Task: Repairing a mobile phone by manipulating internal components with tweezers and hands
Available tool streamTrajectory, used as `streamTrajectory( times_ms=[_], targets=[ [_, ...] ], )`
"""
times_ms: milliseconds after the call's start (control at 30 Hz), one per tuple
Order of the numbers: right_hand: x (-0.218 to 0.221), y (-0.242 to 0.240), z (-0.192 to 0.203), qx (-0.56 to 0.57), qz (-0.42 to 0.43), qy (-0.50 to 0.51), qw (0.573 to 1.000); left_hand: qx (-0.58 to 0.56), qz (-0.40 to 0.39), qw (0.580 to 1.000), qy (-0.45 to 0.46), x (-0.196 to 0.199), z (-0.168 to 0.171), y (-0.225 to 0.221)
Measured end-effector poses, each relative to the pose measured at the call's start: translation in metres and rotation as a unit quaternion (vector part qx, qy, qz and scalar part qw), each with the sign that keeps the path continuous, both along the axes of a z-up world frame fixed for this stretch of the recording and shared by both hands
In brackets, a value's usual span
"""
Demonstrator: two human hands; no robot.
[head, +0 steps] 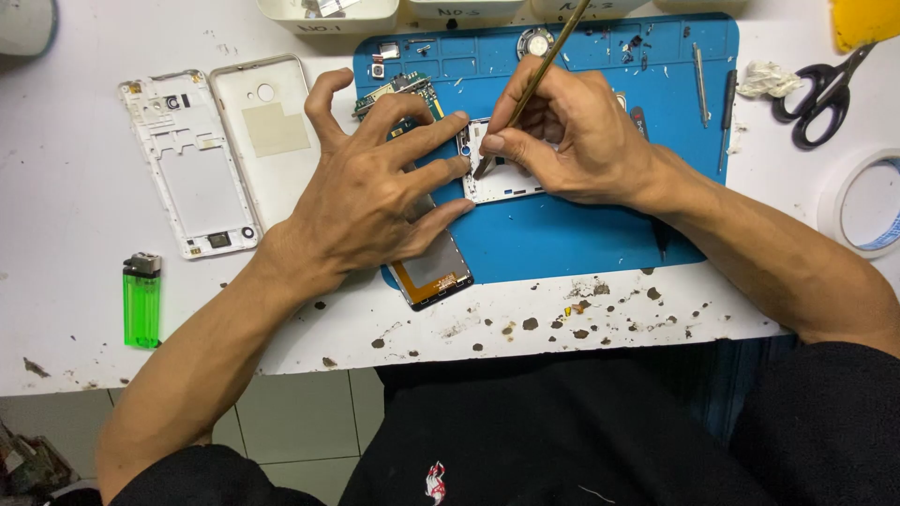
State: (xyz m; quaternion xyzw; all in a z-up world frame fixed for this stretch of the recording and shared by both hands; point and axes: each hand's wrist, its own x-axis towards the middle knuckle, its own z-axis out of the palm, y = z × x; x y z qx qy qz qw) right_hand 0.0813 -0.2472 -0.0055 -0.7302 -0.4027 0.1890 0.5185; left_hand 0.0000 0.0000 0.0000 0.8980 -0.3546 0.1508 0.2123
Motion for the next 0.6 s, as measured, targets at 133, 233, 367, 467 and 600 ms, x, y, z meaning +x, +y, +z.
streamTrajectory(
  times_ms=[133, 233, 367, 467, 600],
  targets=[
    [0.000, -0.002, -0.001, -0.015, -0.002, -0.001, 1.000, -0.003, -0.002, 1.000, 0.000, 0.001, 0.001, 0.000],
    [0.001, -0.002, -0.002, 0.003, -0.017, 0.033, 0.999, 0.005, -0.002, 1.000, 0.002, 0.000, 0.001, 0.000],
    [-0.002, 0.002, 0.005, -0.009, 0.013, 0.005, 1.000, 0.000, 0.001, 1.000, -0.005, 0.000, 0.000, 0.000],
    [-0.003, 0.000, 0.001, -0.002, -0.001, 0.021, 1.000, 0.002, -0.001, 1.000, -0.004, 0.000, 0.001, 0.000],
    [-0.002, 0.001, 0.003, -0.006, -0.004, -0.004, 1.000, -0.001, -0.001, 1.000, 0.000, 0.000, 0.001, 0.000]
  ],
)
